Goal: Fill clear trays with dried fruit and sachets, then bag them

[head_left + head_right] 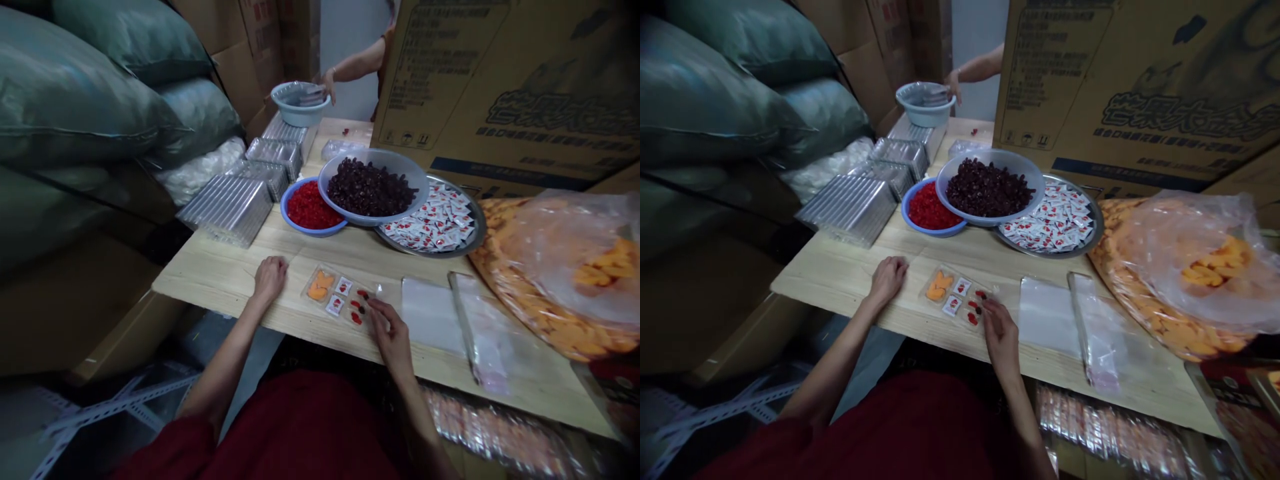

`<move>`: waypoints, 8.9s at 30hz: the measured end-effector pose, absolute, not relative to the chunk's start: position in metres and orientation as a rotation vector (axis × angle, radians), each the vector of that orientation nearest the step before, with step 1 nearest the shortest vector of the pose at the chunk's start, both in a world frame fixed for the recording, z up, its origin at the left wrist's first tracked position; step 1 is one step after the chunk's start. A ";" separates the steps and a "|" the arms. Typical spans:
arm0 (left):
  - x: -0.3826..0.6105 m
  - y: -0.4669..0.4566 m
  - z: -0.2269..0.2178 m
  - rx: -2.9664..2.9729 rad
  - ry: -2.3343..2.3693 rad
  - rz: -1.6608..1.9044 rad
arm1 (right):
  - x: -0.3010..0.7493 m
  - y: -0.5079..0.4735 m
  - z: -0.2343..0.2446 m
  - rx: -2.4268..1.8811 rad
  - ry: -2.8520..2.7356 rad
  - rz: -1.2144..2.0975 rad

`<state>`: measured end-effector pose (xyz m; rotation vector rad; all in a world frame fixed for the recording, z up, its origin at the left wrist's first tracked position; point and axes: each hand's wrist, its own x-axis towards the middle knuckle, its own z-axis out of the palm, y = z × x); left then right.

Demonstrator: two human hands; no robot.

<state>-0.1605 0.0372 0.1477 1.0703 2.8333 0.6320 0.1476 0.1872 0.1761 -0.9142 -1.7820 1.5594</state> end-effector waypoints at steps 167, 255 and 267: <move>0.010 0.062 0.167 -0.003 1.223 1.579 | 0.161 0.219 0.165 -1.139 -2.333 0.676; 0.038 0.068 0.161 -0.104 1.117 1.709 | 0.169 0.231 0.167 -1.248 -2.346 0.855; 0.046 0.084 0.155 -0.026 1.102 1.721 | 0.149 0.206 0.168 -1.200 -2.477 0.785</move>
